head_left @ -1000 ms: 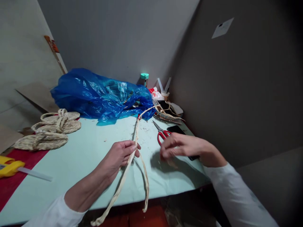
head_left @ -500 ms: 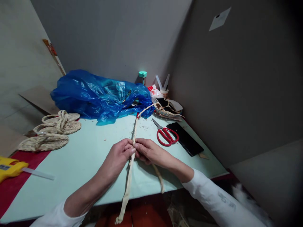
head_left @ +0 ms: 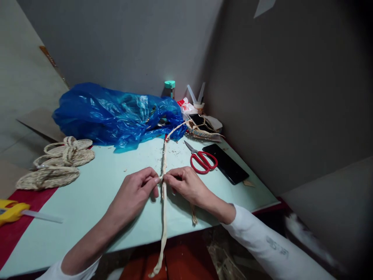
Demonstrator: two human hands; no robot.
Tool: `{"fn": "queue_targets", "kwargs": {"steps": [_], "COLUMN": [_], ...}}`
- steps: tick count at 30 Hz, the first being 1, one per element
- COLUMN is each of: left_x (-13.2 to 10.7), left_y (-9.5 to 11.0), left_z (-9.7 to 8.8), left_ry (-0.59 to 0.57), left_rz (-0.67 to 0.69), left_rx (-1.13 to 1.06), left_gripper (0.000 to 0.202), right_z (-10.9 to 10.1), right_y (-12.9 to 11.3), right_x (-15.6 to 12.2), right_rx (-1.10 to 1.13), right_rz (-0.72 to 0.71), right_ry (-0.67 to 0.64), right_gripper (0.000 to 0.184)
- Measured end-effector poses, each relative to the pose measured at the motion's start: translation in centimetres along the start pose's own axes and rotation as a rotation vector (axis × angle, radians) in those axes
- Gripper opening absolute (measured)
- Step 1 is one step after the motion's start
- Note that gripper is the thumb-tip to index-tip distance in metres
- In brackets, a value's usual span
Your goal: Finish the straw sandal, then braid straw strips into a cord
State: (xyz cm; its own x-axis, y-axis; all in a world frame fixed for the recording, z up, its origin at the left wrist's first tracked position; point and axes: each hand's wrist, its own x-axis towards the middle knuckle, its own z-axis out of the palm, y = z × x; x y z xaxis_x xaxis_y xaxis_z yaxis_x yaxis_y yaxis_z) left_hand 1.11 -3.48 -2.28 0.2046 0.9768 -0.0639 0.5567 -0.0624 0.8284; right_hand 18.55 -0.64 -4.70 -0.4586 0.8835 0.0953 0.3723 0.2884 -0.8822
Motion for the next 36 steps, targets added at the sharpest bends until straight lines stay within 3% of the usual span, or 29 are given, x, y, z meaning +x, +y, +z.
{"fn": "queue_targets", "kwargs": {"steps": [4, 8, 10, 13, 17, 20, 21, 24, 26, 30, 36], "left_x": [-1.1, -2.0, -2.1, -2.3, -2.3, -1.4, -1.0, 0.5, 1.3, 1.6, 1.0], "left_y": [0.6, 0.1, -0.2, -0.4, -0.1, 0.2, 0.1, -0.4, -0.9, -1.4, -1.2], "left_z": [1.3, 3.8, 4.7, 4.8, 2.6, 0.7, 0.4, 0.3, 0.9, 1.6, 1.7], "left_ry": [0.121, 0.284, 0.29, 0.25, 0.24, 0.277, 0.226, -0.109, -0.234, -0.323, -0.24], "left_rz": [0.069, 0.375, 0.499, 0.565, 0.468, 0.194, 0.104, -0.021, -0.083, -0.18, -0.263], "left_rx": [0.171, 0.569, 0.74, 0.815, 0.529, 0.157, 0.0, -0.504, -0.693, -0.783, -0.745], "left_gripper": [0.024, 0.02, 0.026, 0.03, 0.024, 0.024, 0.021, 0.025, 0.023, 0.027, 0.029], "right_z": [0.2, 0.0, 0.0, 0.0, 0.0, -0.1, -0.1, 0.0, 0.1, 0.0, -0.2], "right_y": [0.3, 0.4, 0.4, 0.3, -0.1, -0.3, -0.3, -0.1, 0.2, 0.5, -0.1], "right_x": [0.0, -0.1, -0.2, -0.1, -0.1, -0.2, -0.2, -0.3, -0.2, -0.3, -1.3], "right_rx": [0.172, 0.455, 0.527, 0.499, 0.433, 0.433, 0.438, 0.479, 0.466, 0.233, -0.148], "right_rz": [0.0, 0.094, 0.132, 0.09, 0.067, 0.063, 0.065, 0.019, -0.018, -0.047, -0.084], "right_ry": [-0.044, -0.106, -0.132, -0.12, -0.109, -0.143, -0.153, -0.158, -0.14, -0.113, -0.011], "right_gripper": [0.034, 0.028, 0.027, 0.025, 0.026, 0.028, 0.028, 0.029, 0.028, 0.027, 0.027]}}
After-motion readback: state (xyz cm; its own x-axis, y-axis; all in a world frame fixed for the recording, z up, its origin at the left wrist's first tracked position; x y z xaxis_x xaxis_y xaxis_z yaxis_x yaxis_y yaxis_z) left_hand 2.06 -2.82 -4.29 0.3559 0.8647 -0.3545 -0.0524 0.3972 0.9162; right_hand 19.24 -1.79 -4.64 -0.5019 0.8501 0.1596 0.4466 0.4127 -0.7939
